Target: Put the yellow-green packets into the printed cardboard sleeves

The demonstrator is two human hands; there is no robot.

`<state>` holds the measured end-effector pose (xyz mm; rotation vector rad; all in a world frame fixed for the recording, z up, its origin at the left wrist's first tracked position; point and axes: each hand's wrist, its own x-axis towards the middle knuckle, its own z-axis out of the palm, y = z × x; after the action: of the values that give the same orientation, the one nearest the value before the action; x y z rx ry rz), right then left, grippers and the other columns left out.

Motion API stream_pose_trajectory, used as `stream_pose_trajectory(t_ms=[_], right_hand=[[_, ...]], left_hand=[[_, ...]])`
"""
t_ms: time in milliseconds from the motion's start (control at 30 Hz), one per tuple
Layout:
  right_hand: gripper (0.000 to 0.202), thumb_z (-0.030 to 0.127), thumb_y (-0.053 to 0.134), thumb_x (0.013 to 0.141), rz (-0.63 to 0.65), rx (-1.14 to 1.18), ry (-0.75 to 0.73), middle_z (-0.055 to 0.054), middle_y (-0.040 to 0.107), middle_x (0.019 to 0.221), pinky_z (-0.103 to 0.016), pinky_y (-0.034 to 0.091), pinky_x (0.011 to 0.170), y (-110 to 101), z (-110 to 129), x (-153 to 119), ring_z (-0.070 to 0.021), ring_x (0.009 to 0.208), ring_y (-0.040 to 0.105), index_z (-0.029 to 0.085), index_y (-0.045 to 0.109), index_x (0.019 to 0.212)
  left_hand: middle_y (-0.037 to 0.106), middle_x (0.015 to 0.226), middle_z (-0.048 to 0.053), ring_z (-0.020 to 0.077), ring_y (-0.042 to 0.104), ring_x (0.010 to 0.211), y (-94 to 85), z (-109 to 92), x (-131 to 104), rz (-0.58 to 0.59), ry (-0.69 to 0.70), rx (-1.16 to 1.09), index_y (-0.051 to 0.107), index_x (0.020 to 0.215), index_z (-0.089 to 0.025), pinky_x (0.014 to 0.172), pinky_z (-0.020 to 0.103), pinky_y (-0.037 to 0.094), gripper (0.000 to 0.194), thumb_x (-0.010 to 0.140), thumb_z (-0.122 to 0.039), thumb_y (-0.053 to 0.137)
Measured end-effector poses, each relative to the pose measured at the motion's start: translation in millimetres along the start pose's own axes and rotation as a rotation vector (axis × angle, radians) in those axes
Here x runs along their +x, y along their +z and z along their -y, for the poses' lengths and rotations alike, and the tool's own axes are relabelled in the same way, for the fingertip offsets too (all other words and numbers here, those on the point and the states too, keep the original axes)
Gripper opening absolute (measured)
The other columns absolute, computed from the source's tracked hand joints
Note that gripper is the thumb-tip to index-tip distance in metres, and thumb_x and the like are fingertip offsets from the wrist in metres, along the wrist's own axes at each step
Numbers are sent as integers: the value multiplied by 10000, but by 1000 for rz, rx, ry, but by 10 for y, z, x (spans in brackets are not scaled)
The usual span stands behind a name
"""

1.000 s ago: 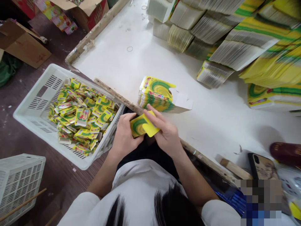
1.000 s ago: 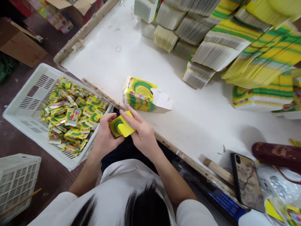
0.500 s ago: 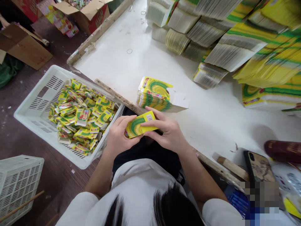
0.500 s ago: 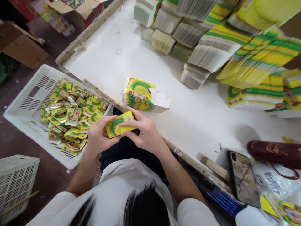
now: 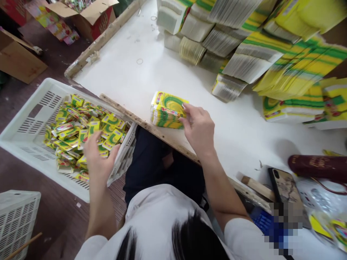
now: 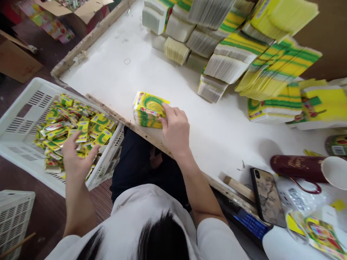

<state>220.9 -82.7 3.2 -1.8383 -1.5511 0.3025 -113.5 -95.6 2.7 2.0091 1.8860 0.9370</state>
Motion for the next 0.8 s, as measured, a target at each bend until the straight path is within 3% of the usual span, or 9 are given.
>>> stream_pose_trajectory(t_ms=[133, 267, 333, 400, 500, 567, 667, 733, 800], right_hand=[[433, 133, 691, 841, -69, 21, -42, -72, 682, 1063, -494, 549, 959, -9, 22, -9, -278, 994, 656, 228, 604, 1254], [511, 139, 750, 801, -136, 197, -44, -6, 623, 939, -415, 586, 825, -123, 206, -170, -214, 852, 643, 254, 526, 1246], [499, 133, 748, 818, -8, 363, -66, 14, 613, 927, -343, 589, 736, -145, 333, -317, -175, 794, 640, 274, 501, 1227], [440, 105, 724, 840, 234, 539, -117, 29, 611, 906, -276, 575, 666, -116, 446, -477, -139, 748, 638, 281, 504, 1177], [432, 85, 713, 846, 401, 755, -75, 48, 594, 853, -225, 550, 616, -20, 538, -652, -111, 708, 627, 275, 495, 1167], [455, 112, 730, 850, 408, 893, 18, 43, 614, 864, -224, 555, 629, 22, 547, -692, -114, 738, 642, 275, 484, 1196], [463, 179, 734, 884, 542, 1090, 107, 12, 679, 944, -258, 581, 696, 11, 538, -680, -132, 813, 681, 288, 472, 1250], [538, 219, 743, 890, 631, 1124, 107, -16, 709, 1020, -300, 589, 771, -6, 553, -672, -158, 895, 701, 298, 447, 1332], [678, 246, 758, 881, 637, 1037, 82, -35, 716, 1072, -347, 578, 846, 0, 588, -685, -185, 953, 694, 303, 390, 1447]], left_hand=[[692, 1323, 105, 300, 635, 1277, 263, -343, -117, 227, 14, -238, 653, 1278, -237, 1107, 514, 503, 424, 893, -401, 726], [732, 1300, 99, 274, 689, 1225, 508, -611, -160, 526, -56, -657, 614, 1359, -254, 1083, 479, 552, 527, 888, -447, 749], [741, 1291, 97, 297, 703, 1218, 608, -711, -143, 625, -81, -939, 594, 1393, -275, 1068, 498, 575, 641, 836, -524, 792], [739, 1295, 105, 333, 718, 1194, 679, -802, -129, 673, -111, -1187, 595, 1401, -282, 1014, 531, 609, 678, 840, -633, 739], [741, 1274, 127, 341, 716, 1194, 717, -885, -172, 537, -146, -1242, 626, 1379, -259, 974, 536, 627, 594, 970, -670, 501], [756, 1227, 115, 328, 683, 1251, 707, -872, -240, 350, -76, -1028, 669, 1323, -270, 1025, 519, 600, 530, 1000, -634, 460], [758, 1198, 91, 329, 642, 1307, 695, -789, -330, 151, 61, -779, 693, 1264, -304, 1084, 524, 556, 471, 971, -633, 528], [745, 1220, 95, 324, 645, 1301, 704, -761, -352, 70, 26, -847, 651, 1309, -306, 1072, 536, 561, 510, 968, -658, 509], [740, 1225, 100, 317, 665, 1270, 717, -786, -349, 82, -86, -1015, 604, 1350, -306, 1029, 537, 589, 560, 954, -691, 503]])
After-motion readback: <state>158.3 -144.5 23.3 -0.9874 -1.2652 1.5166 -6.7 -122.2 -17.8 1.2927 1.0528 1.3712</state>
